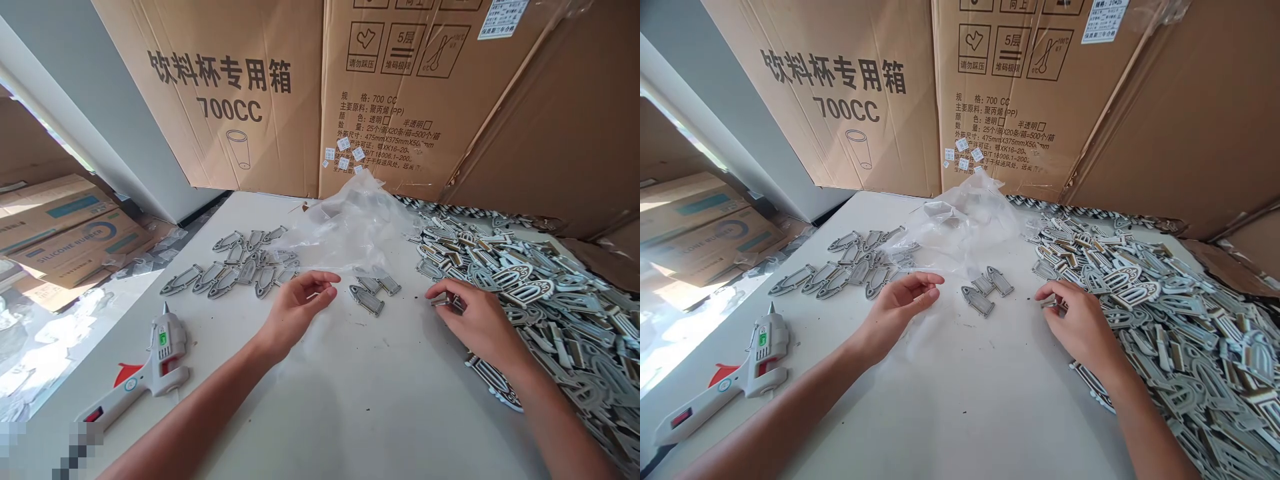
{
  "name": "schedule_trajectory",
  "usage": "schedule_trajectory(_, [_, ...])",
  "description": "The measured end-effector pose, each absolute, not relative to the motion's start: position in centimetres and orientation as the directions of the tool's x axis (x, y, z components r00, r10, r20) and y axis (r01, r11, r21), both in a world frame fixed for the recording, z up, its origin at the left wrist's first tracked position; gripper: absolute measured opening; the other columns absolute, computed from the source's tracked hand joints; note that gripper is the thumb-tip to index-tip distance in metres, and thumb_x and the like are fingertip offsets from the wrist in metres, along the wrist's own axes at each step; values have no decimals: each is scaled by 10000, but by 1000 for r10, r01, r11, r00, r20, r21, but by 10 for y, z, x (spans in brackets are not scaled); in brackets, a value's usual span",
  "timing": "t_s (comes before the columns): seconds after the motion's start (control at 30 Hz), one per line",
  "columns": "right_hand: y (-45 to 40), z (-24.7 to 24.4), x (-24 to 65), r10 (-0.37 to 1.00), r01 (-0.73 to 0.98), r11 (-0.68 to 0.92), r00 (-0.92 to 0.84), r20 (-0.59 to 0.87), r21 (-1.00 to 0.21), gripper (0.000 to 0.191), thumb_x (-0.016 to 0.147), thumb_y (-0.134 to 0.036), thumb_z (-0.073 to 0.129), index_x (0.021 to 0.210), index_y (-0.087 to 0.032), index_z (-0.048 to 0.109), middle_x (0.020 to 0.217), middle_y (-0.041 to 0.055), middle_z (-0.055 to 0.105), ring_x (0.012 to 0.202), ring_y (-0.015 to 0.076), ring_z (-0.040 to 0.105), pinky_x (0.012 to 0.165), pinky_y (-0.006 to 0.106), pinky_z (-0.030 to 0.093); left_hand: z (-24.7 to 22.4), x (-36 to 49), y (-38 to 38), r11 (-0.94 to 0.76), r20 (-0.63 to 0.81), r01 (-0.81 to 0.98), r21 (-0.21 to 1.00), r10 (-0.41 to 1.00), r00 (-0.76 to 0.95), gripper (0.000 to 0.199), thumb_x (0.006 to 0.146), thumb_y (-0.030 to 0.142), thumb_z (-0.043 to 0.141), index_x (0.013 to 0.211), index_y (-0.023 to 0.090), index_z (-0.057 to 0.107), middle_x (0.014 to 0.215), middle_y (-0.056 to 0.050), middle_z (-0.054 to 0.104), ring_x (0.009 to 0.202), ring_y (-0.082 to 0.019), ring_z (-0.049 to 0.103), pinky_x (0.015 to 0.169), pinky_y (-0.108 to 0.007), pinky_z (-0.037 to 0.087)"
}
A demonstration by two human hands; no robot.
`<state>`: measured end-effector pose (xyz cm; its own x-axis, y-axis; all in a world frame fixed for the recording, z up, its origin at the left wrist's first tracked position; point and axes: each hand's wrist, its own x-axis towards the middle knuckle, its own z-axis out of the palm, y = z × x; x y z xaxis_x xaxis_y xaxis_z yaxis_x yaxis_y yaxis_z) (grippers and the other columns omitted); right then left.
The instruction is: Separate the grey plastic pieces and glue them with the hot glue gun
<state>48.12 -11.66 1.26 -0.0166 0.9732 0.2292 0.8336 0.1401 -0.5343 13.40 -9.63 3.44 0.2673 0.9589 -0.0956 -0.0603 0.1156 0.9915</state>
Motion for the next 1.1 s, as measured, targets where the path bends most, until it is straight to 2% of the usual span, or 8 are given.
schedule_trajectory(0.13, [-118,19,470,957,618,215,22,290,-756,158,879,-278,626,977,-230,739,1059,6,682,859,152,587,766,244,458,35,134,-95,197,-145,-152,968,943,298,303,923,477,816,1142,270,779,997,-3,632,873,-101,531,835,-219,444])
schedule_trajectory(0.23, [-123,19,453,965,304,256,-138,223,-918,97,971,-286,682,1031,-225,726,1133,29,666,1077,175,618,891,219,499,35,134,-94,223,-165,-148,963,930,328,307,906,467,837,1117,255,775,983,-5,631,859,-102,523,831,-222,440])
schedule_trajectory(0.3, [-127,17,437,942,192,237,-284,177,-952,80,1016,-288,683,1046,-225,724,1114,37,657,1100,173,618,911,217,505,35,135,-95,216,-158,-131,968,922,352,301,899,464,843,1091,243,771,974,-10,631,876,-111,536,832,-225,447])
schedule_trajectory(0.5, [-140,8,394,873,347,369,-448,194,-862,150,1067,-183,590,1023,-225,728,1087,32,667,1021,151,635,892,242,491,38,137,-99,171,-118,-78,982,884,453,235,917,414,820,1012,210,749,1020,-28,643,922,-139,605,851,-255,518])
schedule_trajectory(0.63, [-145,7,387,869,394,424,-430,245,-815,179,1071,-194,594,1204,-253,699,1110,33,659,992,151,620,894,256,501,37,139,-101,134,-114,1,991,837,535,184,938,356,786,1021,198,747,1005,-45,676,935,-167,645,836,-284,556])
schedule_trajectory(0.77, [-148,10,388,901,321,344,-377,214,-882,320,1064,-272,671,1382,-301,644,1139,13,672,925,130,628,899,242,529,36,141,-103,58,-89,71,996,792,604,130,966,306,732,1040,201,745,1018,-57,701,992,-192,650,868,-318,589])
schedule_trajectory(0.97, [-150,5,377,935,176,179,-338,111,-968,151,1070,-360,710,1122,-221,735,991,14,713,862,117,662,782,177,550,37,141,-107,-24,-50,106,994,768,639,75,963,267,717,993,211,757,1090,-61,711,1031,-205,689,902,-336,598])
schedule_trajectory(1.1, [-147,7,380,929,199,235,-333,160,-951,141,1065,-308,699,1154,-213,753,998,31,721,863,131,680,797,202,561,37,142,-106,-31,-43,107,994,785,618,83,960,287,720,990,215,749,1052,-57,723,1000,-205,707,905,-348,603])
